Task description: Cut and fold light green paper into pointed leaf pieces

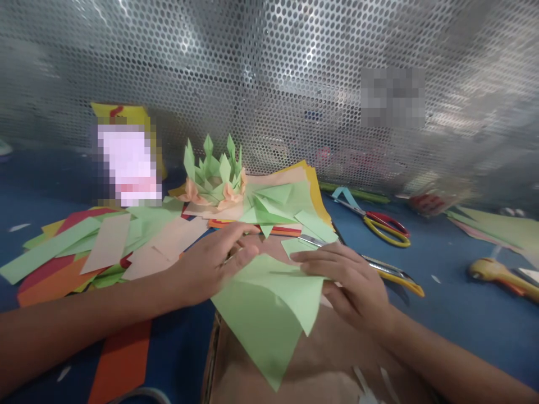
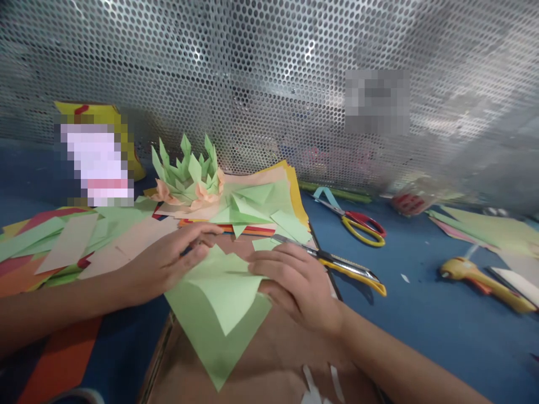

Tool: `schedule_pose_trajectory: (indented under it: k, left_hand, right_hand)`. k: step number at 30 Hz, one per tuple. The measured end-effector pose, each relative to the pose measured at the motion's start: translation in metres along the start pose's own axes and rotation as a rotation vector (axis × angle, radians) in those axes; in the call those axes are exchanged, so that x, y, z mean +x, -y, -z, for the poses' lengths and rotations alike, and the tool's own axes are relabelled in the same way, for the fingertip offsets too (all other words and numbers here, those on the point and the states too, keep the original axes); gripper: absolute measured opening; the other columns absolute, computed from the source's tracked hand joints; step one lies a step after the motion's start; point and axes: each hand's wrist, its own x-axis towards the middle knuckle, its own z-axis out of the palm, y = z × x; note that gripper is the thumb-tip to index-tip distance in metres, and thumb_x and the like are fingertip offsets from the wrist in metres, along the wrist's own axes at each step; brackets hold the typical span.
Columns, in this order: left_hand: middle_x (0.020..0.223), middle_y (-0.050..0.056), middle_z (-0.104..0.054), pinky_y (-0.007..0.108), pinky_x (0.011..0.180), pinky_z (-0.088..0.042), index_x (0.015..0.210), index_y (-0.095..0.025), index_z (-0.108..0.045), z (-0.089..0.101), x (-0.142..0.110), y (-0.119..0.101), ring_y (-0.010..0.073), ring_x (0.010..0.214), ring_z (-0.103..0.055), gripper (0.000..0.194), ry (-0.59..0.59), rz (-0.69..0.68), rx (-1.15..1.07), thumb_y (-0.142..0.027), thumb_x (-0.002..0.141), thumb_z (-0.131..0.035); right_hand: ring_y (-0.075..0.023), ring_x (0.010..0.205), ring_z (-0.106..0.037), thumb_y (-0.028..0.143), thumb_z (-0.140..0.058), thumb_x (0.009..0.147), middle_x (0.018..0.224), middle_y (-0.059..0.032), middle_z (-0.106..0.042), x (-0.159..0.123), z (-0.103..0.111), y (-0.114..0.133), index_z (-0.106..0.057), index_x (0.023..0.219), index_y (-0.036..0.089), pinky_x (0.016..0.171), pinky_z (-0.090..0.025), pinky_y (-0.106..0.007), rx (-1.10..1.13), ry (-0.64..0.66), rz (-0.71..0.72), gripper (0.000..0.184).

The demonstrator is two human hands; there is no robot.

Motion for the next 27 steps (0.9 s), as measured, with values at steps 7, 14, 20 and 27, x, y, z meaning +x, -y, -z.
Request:
schedule_pose_trajectory:
  k: [7, 14, 20, 27]
  left_hand:
    - [0.116, 0.007, -0.057, 0.032, 0.074, -0.049, 0.122, -0.024, -0.041, 0.002, 0.004, -0.014, 0.0224, 0.097, -0.06, 0.051, 0.085, 0.417, -0.647, -0.049, 0.081, -0.059]
    - [0.117, 0.009, -0.058, 0.033, 0.075, -0.052, 0.126, -0.025, -0.036, -0.002, 0.009, -0.005, 0.0233, 0.099, -0.061, 0.067, 0.025, 0.359, -0.984, -0.02, 0.071, -0.073]
    - [0.094, 0.005, -0.066, 0.034, 0.07, -0.052, 0.114, -0.02, -0.054, -0.001, 0.009, 0.008, 0.0201, 0.08, -0.065, 0.04, -0.046, 0.331, -0.797, -0.024, 0.076, -0.068]
    - [0.085, 0.003, -0.068, 0.027, 0.065, -0.05, 0.103, -0.02, -0.064, -0.002, 0.006, -0.004, 0.0178, 0.075, -0.064, 0.029, -0.059, 0.302, -0.693, -0.038, 0.08, -0.065]
  right_hand:
    - [-0.0215, 0.106, -0.063, 0.025, -0.049, 0.091, 0.108, -0.0128, -0.069, -0.003, 0.002, 0.012, -0.06, 0.101, 0.018, 0.082, -0.056, -0.036, -0.047, -0.125, 0.326, 0.016]
    - [-0.0242, 0.115, -0.057, 0.019, -0.064, 0.081, 0.11, -0.0108, -0.069, -0.003, -0.008, 0.001, -0.062, 0.096, 0.019, 0.088, -0.054, -0.036, -0.072, -0.044, 0.475, 0.015]
    - [-0.0194, 0.113, -0.056, 0.02, -0.046, 0.093, 0.106, -0.0109, -0.07, -0.001, -0.007, -0.005, -0.066, 0.094, 0.015, 0.093, -0.049, -0.033, -0.03, 0.043, 0.264, 0.021]
    - [-0.0248, 0.109, -0.057, 0.031, -0.064, 0.082, 0.118, -0.011, -0.062, 0.003, -0.022, -0.002, -0.062, 0.066, 0.02, 0.09, -0.045, -0.04, 0.354, -0.087, -0.392, 0.021]
